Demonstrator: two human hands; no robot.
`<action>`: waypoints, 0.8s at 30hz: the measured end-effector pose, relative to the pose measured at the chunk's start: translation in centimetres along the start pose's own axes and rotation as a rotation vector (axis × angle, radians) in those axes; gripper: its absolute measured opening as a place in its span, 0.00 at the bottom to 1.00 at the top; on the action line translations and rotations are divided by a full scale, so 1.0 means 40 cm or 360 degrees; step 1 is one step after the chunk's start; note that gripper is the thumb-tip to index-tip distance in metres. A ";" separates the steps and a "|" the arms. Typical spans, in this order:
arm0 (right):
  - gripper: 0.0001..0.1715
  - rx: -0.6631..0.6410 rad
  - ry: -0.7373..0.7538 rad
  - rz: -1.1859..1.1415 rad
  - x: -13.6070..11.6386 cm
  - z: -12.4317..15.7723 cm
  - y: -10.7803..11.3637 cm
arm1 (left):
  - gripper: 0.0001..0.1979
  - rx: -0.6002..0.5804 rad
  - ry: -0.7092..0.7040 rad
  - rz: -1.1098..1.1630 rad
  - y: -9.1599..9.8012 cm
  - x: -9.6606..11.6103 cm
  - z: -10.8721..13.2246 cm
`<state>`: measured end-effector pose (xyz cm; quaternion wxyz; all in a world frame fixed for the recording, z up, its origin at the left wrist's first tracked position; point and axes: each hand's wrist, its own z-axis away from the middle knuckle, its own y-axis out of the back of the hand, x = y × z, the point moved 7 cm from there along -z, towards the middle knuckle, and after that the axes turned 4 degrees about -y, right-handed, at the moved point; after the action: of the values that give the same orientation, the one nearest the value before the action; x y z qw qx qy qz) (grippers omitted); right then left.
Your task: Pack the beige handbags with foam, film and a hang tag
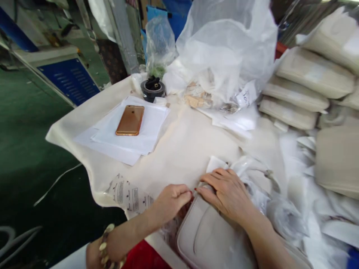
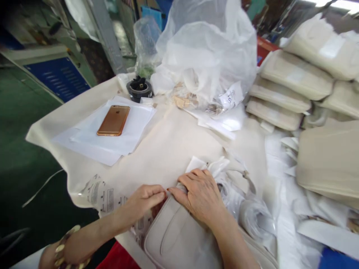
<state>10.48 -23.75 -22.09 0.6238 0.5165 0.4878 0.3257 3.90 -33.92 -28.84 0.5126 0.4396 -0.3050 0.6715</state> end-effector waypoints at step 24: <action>0.44 0.0957 -0.1634 -0.1143 0.177 0.618 -0.047 | 0.34 0.0075 -0.0057 0.0186 -0.068 0.060 -0.002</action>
<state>35.87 -25.88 -26.07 0.6747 0.5622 0.3408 -0.3356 6.26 -32.07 -26.80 0.4565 0.4450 -0.3235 0.6993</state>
